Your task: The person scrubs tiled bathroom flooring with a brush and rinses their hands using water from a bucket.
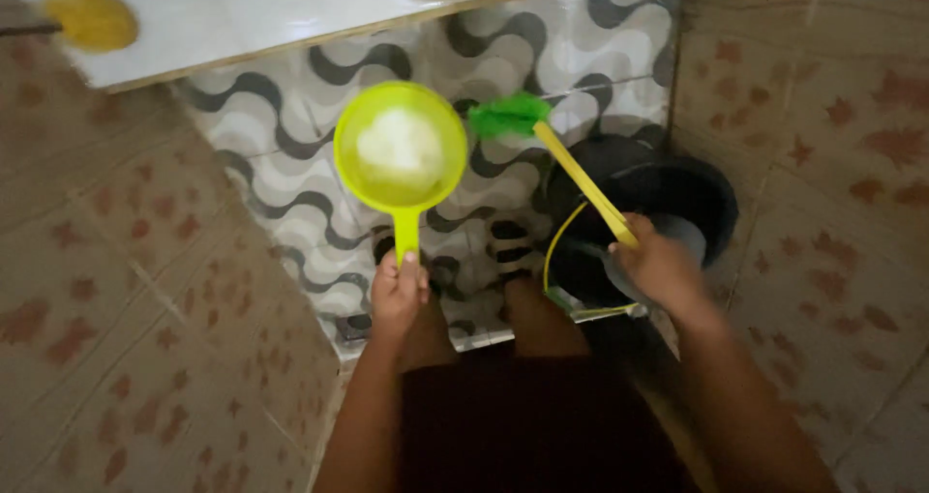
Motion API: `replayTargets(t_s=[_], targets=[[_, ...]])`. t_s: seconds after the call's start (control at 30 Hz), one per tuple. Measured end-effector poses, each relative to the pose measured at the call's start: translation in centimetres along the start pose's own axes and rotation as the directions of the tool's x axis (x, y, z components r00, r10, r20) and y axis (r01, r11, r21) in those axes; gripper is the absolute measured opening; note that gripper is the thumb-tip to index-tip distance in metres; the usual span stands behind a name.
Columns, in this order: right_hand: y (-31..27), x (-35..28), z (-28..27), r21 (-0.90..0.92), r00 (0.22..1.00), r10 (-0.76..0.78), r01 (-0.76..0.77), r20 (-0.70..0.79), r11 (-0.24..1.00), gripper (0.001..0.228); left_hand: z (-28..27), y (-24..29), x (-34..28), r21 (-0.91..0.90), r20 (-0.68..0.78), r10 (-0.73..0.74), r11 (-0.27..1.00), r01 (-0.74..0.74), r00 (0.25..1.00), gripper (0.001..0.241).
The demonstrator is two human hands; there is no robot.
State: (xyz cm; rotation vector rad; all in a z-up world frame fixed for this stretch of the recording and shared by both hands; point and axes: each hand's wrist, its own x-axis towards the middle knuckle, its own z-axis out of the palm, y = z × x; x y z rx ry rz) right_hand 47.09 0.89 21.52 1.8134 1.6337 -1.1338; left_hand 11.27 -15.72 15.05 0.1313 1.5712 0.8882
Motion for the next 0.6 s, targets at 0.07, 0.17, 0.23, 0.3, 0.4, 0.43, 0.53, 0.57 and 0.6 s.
replayTargets(t_s=[0.07,0.17,0.23,0.3,0.4,0.43,0.53,0.57,0.6], targets=[[-0.3,0.6,0.5,0.002,0.997,-0.062,0.062,-0.046,0.998,0.053,-2.7,-3.1,0.2,-0.046,-0.171,-0.142,0.990,0.136,0.975,0.028],[-1.7,0.8,0.5,0.041,0.995,-0.062,0.066,-0.075,0.997,0.053,-5.2,-5.8,4.3,-0.063,-0.318,-0.361,0.931,0.360,0.877,0.029],[-3.0,0.6,0.2,0.052,0.996,-0.041,0.045,-0.075,0.998,0.053,-6.1,-5.5,8.4,0.087,-0.103,-0.152,0.983,0.161,0.983,0.040],[-4.0,0.4,-0.1,0.062,0.995,-0.058,0.063,-0.081,0.996,0.052,-6.5,-3.3,12.1,0.261,-0.230,-0.245,0.917,0.302,0.942,0.056],[-5.1,0.3,-0.7,0.069,0.996,-0.044,0.050,-0.078,0.996,0.052,-5.0,0.4,13.7,-0.251,-0.253,-0.344,0.926,0.282,0.904,0.025],[-5.2,0.0,-0.7,0.071,0.997,-0.026,0.031,-0.076,0.997,0.053,-4.6,1.1,13.4,-0.254,-0.240,-0.300,0.937,0.238,0.923,0.027],[-4.8,-0.5,0.0,0.185,0.991,-0.047,0.070,-0.123,0.980,0.055,-3.5,1.7,12.0,-0.310,-0.213,-0.193,0.943,0.121,0.958,0.027],[-4.6,-0.5,0.1,0.162,0.986,-0.086,0.109,-0.142,0.981,0.055,-3.4,1.6,11.3,-0.336,-0.213,-0.161,0.938,0.083,0.964,0.027],[-4.3,-0.5,0.3,0.139,0.979,-0.125,0.147,-0.160,0.979,0.056,-3.4,1.4,10.5,-0.314,-0.215,-0.119,0.948,0.046,0.969,0.026]])
